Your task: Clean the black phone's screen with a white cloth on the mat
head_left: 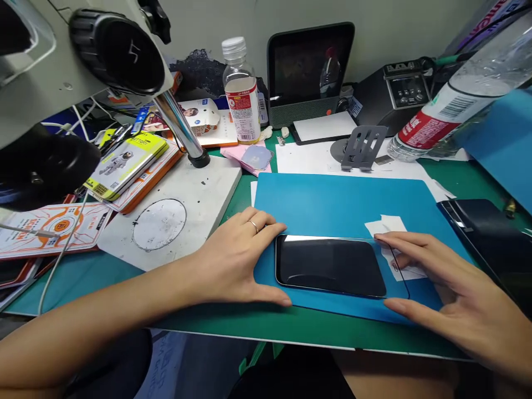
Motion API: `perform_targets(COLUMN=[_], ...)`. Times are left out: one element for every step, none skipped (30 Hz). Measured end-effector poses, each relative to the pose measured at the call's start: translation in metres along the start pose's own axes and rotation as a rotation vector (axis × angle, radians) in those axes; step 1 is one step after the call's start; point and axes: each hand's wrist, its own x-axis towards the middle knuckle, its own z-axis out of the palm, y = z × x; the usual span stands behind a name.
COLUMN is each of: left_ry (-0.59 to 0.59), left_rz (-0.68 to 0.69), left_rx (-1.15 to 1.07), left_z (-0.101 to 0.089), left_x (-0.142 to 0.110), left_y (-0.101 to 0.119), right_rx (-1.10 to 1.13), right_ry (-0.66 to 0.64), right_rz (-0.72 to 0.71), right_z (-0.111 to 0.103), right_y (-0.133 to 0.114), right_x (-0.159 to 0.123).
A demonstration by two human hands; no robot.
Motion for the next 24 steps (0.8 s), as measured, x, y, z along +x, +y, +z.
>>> perform_targets(left_ry=[-0.007,-0.012,-0.015,-0.018,-0.020,-0.022,-0.021,-0.018,-0.012,-0.007,-0.001,0.001,0.001,0.000,0.000,0.000,-0.001,-0.003,-0.005,-0.008,-0.015,-0.022,-0.029,-0.036], left_rz=[0.002,0.004,0.006,0.008,0.009,0.009,0.007,0.007,0.009,0.012,0.016,0.022,0.028,0.030,0.030,0.030,0.030,0.030,0.029,0.023,0.014,0.002,-0.011,-0.024], left_rx=[0.000,0.001,0.002,0.000,-0.004,-0.010,-0.014,-0.016,-0.015,-0.011,-0.005,0.000,0.004,0.008,0.011,0.011,0.010,0.007,0.004,0.000,-0.005,-0.012,-0.020,-0.028], left_z=[0.000,0.001,0.001,0.001,0.002,0.002,0.001,0.001,0.000,0.000,-0.001,-0.001,-0.001,-0.001,0.000,0.000,0.000,0.000,0.000,0.000,0.000,-0.001,-0.001,-0.001], left_x=[-0.001,-0.001,-0.002,-0.002,-0.002,-0.002,-0.001,-0.001,-0.001,-0.001,-0.001,-0.001,-0.001,-0.001,-0.001,-0.001,-0.001,-0.001,-0.001,-0.001,0.000,0.000,0.000,0.000], left_y=[0.000,0.000,0.000,0.000,0.000,0.000,0.000,0.000,0.000,0.000,0.000,-0.001,-0.001,-0.001,-0.002,-0.002,-0.001,-0.001,0.000,0.000,0.001,0.002,0.003,0.004], right_rx=[-0.008,-0.017,-0.027,-0.034,-0.038,-0.037,-0.033,-0.026,-0.017,-0.006,0.008,0.023,0.038,0.051,0.060,0.064,0.065,0.066,0.067,0.068,0.068,0.067,0.062,0.054], right_ry=[-0.002,-0.006,-0.010,-0.011,-0.014,-0.016,-0.021,-0.025,-0.032,-0.046,-0.055,-0.063,-0.070,-0.074,-0.076,-0.075,-0.076,-0.081,-0.083,-0.087,-0.091,-0.095,-0.098,-0.099], right_rz=[-0.006,-0.008,-0.009,-0.010,-0.009,-0.005,0.004,0.013,0.027,0.046,0.065,0.080,0.093,0.103,0.108,0.111,0.115,0.118,0.122,0.122,0.120,0.117,0.110,0.102], right_z=[0.001,0.001,0.002,0.002,0.003,0.003,0.003,0.003,0.003,0.003,0.003,0.003,0.003,0.003,0.003,0.003,0.003,0.003,0.003,0.003,0.003,0.002,0.002,0.001], right_y=[0.000,0.001,0.000,0.000,-0.001,-0.002,-0.003,-0.005,-0.006,-0.007,-0.008,-0.009,-0.010,-0.010,-0.011,-0.011,-0.011,-0.011,-0.011,-0.010,-0.011,-0.011,-0.011,-0.012], right_x=[0.000,0.000,0.000,0.000,0.000,0.000,0.001,0.001,0.001,0.001,0.001,0.001,0.001,0.000,0.000,0.000,0.000,-0.001,-0.001,-0.001,-0.001,-0.001,-0.001,-0.001])
